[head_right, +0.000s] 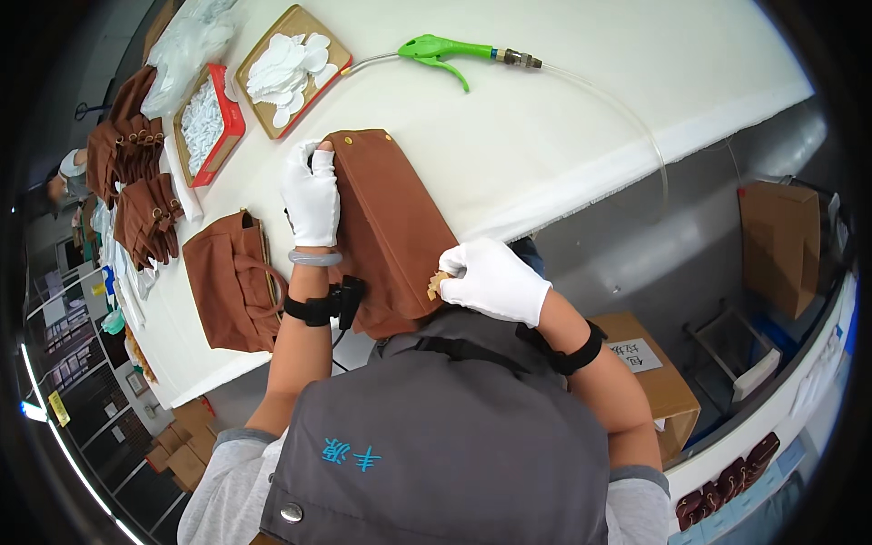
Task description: The person assembles brown handbags at a factory workstation. They insert white stuffing into the bags, attach small gold corner studs by hand, and wipe the surfaces with a cloth. The person then stacks the finished bags and handles white packaging materials.
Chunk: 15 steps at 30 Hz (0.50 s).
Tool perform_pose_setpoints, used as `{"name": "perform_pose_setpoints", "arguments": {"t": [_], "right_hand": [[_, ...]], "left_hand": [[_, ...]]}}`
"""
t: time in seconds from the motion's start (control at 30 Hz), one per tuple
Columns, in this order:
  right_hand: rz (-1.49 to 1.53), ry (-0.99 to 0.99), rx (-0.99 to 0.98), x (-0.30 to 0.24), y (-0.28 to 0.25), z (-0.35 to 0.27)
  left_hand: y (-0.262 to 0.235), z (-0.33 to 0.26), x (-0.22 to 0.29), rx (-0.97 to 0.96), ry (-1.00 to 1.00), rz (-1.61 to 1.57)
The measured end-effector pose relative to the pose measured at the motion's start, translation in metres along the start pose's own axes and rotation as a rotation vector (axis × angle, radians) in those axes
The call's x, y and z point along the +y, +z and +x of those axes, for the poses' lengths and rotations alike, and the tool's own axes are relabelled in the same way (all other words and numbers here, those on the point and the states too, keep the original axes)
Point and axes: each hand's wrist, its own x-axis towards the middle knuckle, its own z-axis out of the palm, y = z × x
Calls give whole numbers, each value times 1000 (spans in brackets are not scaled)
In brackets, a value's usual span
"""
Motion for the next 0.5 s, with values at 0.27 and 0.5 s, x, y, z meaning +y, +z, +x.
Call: {"name": "perform_pose_setpoints", "arguments": {"t": [0.27, 0.5], "right_hand": [[-410, -211, 100, -26, 3, -4], [-553, -439, 93, -23, 6, -1]], "left_hand": [[-2, 2, 0, -5, -1, -21], [-1, 2, 2, 12, 57, 12]]}}
